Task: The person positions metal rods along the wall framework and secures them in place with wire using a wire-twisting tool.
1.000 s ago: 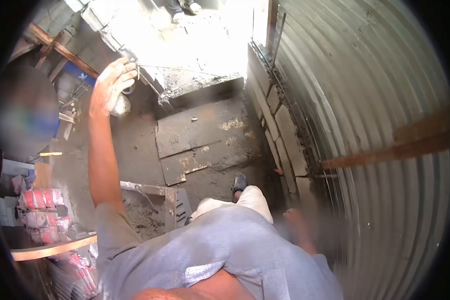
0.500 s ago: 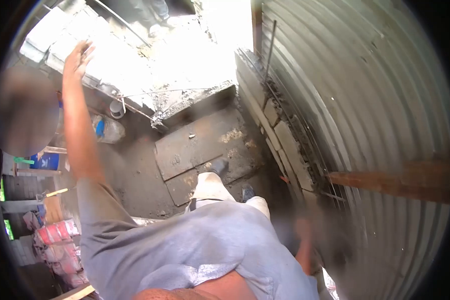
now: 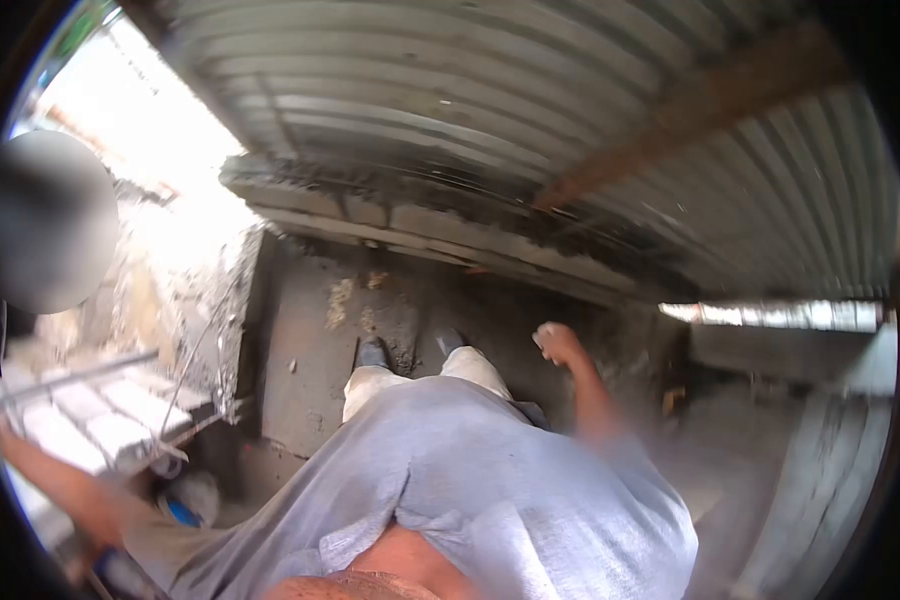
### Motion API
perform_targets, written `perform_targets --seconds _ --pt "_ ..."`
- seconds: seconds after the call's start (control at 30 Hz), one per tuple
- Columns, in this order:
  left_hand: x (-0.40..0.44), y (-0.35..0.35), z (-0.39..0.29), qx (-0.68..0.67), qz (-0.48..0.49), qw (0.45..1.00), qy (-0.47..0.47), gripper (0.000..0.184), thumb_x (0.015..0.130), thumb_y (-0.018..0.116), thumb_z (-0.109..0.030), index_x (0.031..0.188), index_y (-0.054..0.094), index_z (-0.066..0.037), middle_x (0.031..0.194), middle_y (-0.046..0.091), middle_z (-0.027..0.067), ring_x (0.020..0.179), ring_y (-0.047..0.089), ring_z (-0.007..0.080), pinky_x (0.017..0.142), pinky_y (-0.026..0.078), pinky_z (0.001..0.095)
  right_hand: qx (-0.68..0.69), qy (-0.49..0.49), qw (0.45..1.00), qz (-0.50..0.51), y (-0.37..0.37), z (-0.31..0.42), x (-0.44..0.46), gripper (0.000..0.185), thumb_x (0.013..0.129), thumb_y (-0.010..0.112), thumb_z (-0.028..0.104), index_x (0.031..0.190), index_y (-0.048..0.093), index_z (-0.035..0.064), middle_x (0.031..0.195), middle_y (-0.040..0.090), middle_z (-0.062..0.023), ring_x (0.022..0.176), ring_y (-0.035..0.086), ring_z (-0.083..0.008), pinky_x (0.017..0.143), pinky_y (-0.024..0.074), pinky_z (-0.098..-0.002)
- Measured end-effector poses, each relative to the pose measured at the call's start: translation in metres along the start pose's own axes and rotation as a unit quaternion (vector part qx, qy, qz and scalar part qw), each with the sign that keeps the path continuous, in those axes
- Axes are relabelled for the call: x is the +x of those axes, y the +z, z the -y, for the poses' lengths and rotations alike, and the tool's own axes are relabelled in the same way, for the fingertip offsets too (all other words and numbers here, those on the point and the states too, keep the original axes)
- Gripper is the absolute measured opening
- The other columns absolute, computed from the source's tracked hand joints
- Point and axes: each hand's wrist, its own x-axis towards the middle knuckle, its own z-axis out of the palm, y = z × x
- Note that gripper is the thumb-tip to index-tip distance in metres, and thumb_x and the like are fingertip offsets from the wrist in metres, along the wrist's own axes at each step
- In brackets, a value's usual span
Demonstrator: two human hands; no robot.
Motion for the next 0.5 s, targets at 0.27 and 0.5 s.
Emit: perform_targets --seconds 0.27,0.5 --pt "-0.190 0.041 0.014 -0.101 0.120 0.987 -0.027 0.036 0.100 0.055 -0.041 0.079 0.042 -0.014 0.060 0.029 -0.0008 0.053 0.030 0.0122 0.050 0.029 0.0287 0.099 -0.138 0.981 -0.097 -0.009 0.079 -0.041 0.042 0.088 0.064 0.029 0.121 0.065 0.0020 0.080 0.069 -0.0077 0.064 0.063 -0.0127 0.060 0.0515 -0.0309" --pt "-0.527 0.188 -0.023 -0.316 0.149 0.915 -0.201 0.028 0.105 0.051 -0.033 0.084 0.048 -0.014 0.058 0.031 -0.0040 0.048 0.029 0.0073 0.040 0.023 0.0220 0.070 -0.491 0.855 -0.155 -0.036 0.189 -0.057 0.037 0.094 0.064 0.030 0.121 0.065 0.0036 0.092 0.072 -0.0136 0.081 0.070 -0.0236 0.074 0.0533 -0.0355"
